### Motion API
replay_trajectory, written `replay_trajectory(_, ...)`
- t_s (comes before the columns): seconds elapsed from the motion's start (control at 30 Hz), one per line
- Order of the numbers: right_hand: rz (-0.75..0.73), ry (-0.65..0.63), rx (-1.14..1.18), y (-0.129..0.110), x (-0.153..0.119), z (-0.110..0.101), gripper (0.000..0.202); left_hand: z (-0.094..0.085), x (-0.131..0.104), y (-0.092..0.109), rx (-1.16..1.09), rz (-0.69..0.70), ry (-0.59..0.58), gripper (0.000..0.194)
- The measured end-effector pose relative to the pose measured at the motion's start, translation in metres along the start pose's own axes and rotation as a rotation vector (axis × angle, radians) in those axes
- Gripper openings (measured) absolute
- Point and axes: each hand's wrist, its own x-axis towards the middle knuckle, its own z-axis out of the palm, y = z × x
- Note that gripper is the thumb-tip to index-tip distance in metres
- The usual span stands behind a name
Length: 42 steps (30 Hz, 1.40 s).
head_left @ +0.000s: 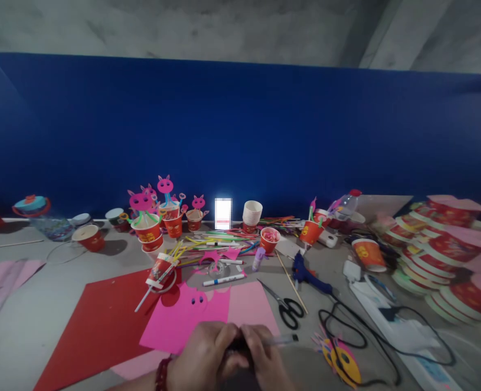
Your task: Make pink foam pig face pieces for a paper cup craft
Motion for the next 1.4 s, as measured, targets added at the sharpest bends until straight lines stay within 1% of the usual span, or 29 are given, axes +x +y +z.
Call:
replay_trajectory(0.03, 0.016, -0.065, 0.025, 0.006, 0.013, -0.003, 0.028, 0.0, -0.003, -0.011, 0.061, -0.03, -0.018, 0.042)
replay_trajectory(0.07, 0.006, -0.286, 0.107, 0.012, 0.027, -0.005, 0.028, -0.002, -0.007, -0.022, 0.136, -0.044, -0.01, 0.043)
replay_trajectory(0.1, 0.024, -0.456, 0.149, 0.02, 0.04, -0.006, 0.027, -0.006, -0.01, -0.034, 0.218, -0.083, 0.006, 0.043)
replay_trajectory(0.13, 0.067, -0.552, 0.139, 0.027, 0.053, -0.007, 0.028, -0.011, -0.014, -0.046, 0.265, -0.117, 0.036, 0.041)
replay_trajectory(0.17, 0.115, -0.574, 0.095, 0.035, 0.065, -0.007, 0.029, -0.016, -0.017, -0.058, 0.281, -0.191, 0.052, 0.036)
replay_trajectory(0.23, 0.115, -0.512, -0.101, 0.05, 0.084, -0.003, 0.023, -0.028, -0.022, -0.077, 0.285, -0.306, 0.062, 0.024)
replay_trajectory(0.3, 0.039, -0.497, -0.312, 0.061, 0.098, 0.005, 0.013, -0.036, -0.026, -0.09, 0.312, -0.336, 0.066, 0.02)
replay_trajectory(0.37, -0.004, -0.514, -0.386, 0.068, 0.105, 0.017, 0.011, -0.04, -0.028, -0.098, 0.325, -0.333, 0.061, 0.021)
replay_trajectory(0.47, -0.039, -0.551, -0.421, 0.072, 0.109, 0.033, 0.012, -0.039, -0.03, -0.104, 0.336, -0.325, 0.05, 0.02)
replay_trajectory(0.57, -0.083, -0.565, -0.436, 0.071, 0.109, 0.035, 0.016, -0.038, -0.032, -0.109, 0.353, -0.325, 0.045, 0.02)
replay_trajectory(0.67, -0.113, -0.563, -0.421, 0.067, 0.108, 0.02, 0.014, -0.037, -0.03, -0.117, 0.368, -0.324, 0.034, 0.021)
replay_trajectory(0.8, -0.086, -0.57, -0.379, 0.063, 0.101, -0.018, 0.01, -0.028, -0.018, -0.127, 0.375, -0.313, -0.012, 0.022)
replay_trajectory(0.9, -0.03, -0.586, -0.166, 0.066, 0.086, -0.048, 0.012, -0.018, -0.006, -0.133, 0.37, -0.282, -0.075, 0.021)
replay_trajectory(0.97, 0.027, -0.565, -0.053, 0.069, 0.073, -0.064, 0.014, -0.013, 0.001, -0.136, 0.375, -0.269, -0.101, 0.018)
replay_trajectory(1.07, 0.126, -0.532, 0.063, 0.074, 0.052, -0.075, 0.018, -0.012, 0.007, -0.136, 0.385, -0.269, -0.093, 0.011)
replay_trajectory(1.13, 0.182, -0.504, 0.107, 0.074, 0.041, -0.076, 0.018, -0.015, 0.009, -0.127, 0.371, -0.263, -0.08, 0.011)
replay_trajectory(1.23, 0.231, -0.458, 0.157, 0.071, 0.034, -0.068, 0.019, -0.016, 0.012, -0.099, 0.3, -0.21, -0.102, 0.018)
replay_trajectory(1.3, 0.242, -0.402, 0.21, 0.065, 0.036, -0.06, 0.018, -0.013, 0.016, -0.075, 0.224, -0.129, -0.181, 0.025)
replay_trajectory(1.33, 0.247, -0.363, 0.241, 0.062, 0.038, -0.057, 0.017, -0.01, 0.019, -0.065, 0.18, -0.049, -0.249, 0.031)
replay_trajectory(1.37, 0.254, -0.315, 0.269, 0.059, 0.041, -0.053, 0.016, -0.008, 0.022, -0.056, 0.176, -0.022, -0.295, 0.032)
replay_trajectory(1.4, 0.271, -0.268, 0.298, 0.055, 0.042, -0.049, 0.016, -0.005, 0.025, -0.05, 0.202, -0.047, -0.322, 0.025)
